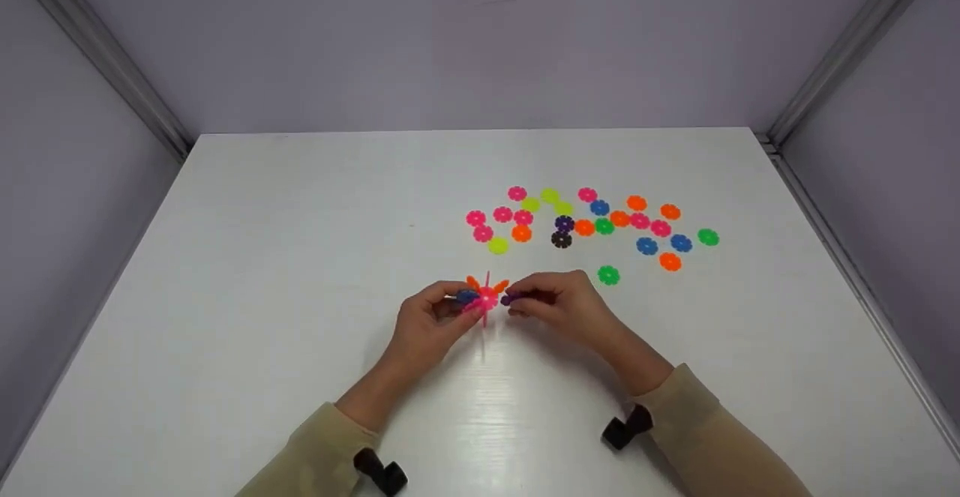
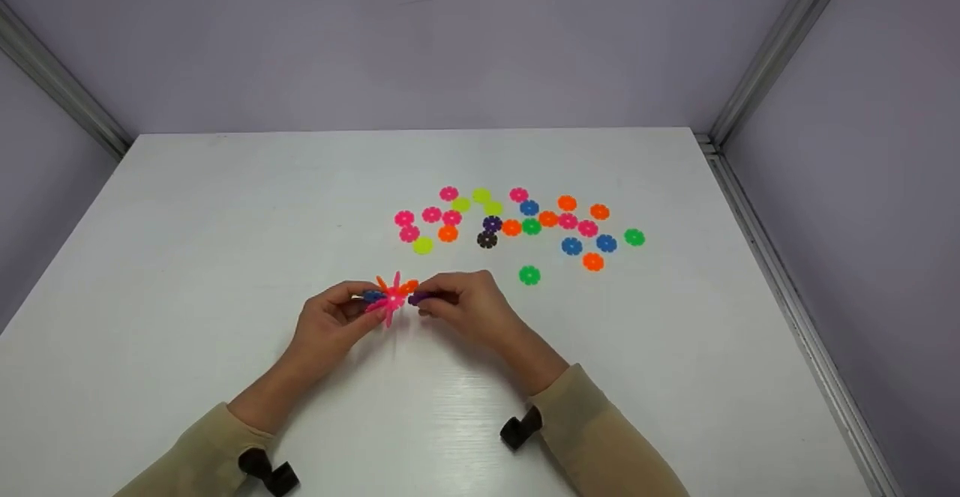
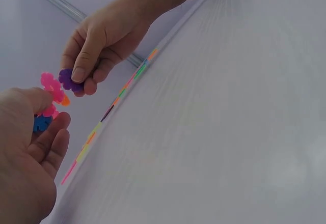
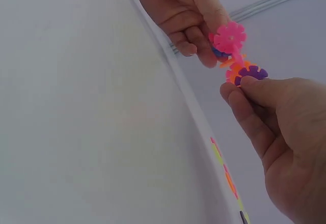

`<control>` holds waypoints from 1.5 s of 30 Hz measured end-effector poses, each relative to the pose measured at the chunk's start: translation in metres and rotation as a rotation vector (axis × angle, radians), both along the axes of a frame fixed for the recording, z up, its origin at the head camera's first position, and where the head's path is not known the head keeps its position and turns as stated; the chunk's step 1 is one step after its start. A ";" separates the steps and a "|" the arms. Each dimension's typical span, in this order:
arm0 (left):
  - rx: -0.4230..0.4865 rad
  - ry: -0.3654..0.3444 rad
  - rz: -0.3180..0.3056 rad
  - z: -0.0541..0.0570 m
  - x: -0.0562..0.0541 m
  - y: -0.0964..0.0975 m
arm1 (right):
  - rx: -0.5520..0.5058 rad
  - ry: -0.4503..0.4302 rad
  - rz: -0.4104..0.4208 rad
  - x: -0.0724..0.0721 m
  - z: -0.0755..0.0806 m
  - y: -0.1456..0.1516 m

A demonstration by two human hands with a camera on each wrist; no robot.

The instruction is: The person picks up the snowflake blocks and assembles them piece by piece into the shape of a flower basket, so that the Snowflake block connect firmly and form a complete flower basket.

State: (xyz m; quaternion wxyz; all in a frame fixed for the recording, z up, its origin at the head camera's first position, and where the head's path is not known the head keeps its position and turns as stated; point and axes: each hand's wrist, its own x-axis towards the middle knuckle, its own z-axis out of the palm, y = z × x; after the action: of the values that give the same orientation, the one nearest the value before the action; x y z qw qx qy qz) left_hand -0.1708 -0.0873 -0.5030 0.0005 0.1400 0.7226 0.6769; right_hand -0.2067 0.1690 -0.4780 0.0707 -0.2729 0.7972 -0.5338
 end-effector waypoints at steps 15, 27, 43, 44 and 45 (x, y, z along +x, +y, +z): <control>-0.067 0.053 0.035 0.002 0.001 -0.001 | 0.021 0.091 -0.036 0.005 0.004 -0.005; -0.069 0.064 0.010 0.000 0.000 -0.002 | -0.011 0.080 -0.043 0.005 0.002 -0.006; -0.070 0.072 0.036 0.004 0.002 0.001 | -0.018 0.002 -0.024 -0.006 0.005 0.010; -0.074 0.067 0.045 0.003 0.002 0.000 | 0.012 0.000 -0.049 -0.010 0.006 0.017; -0.077 0.064 0.054 0.003 0.001 0.000 | 0.036 -0.001 -0.080 -0.014 0.008 0.025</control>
State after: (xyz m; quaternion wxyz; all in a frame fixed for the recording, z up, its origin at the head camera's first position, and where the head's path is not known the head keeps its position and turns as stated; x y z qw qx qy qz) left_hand -0.1695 -0.0869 -0.5004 -0.0352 0.1420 0.7512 0.6437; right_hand -0.2207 0.1935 -0.4705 0.0546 -0.2391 0.8170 -0.5218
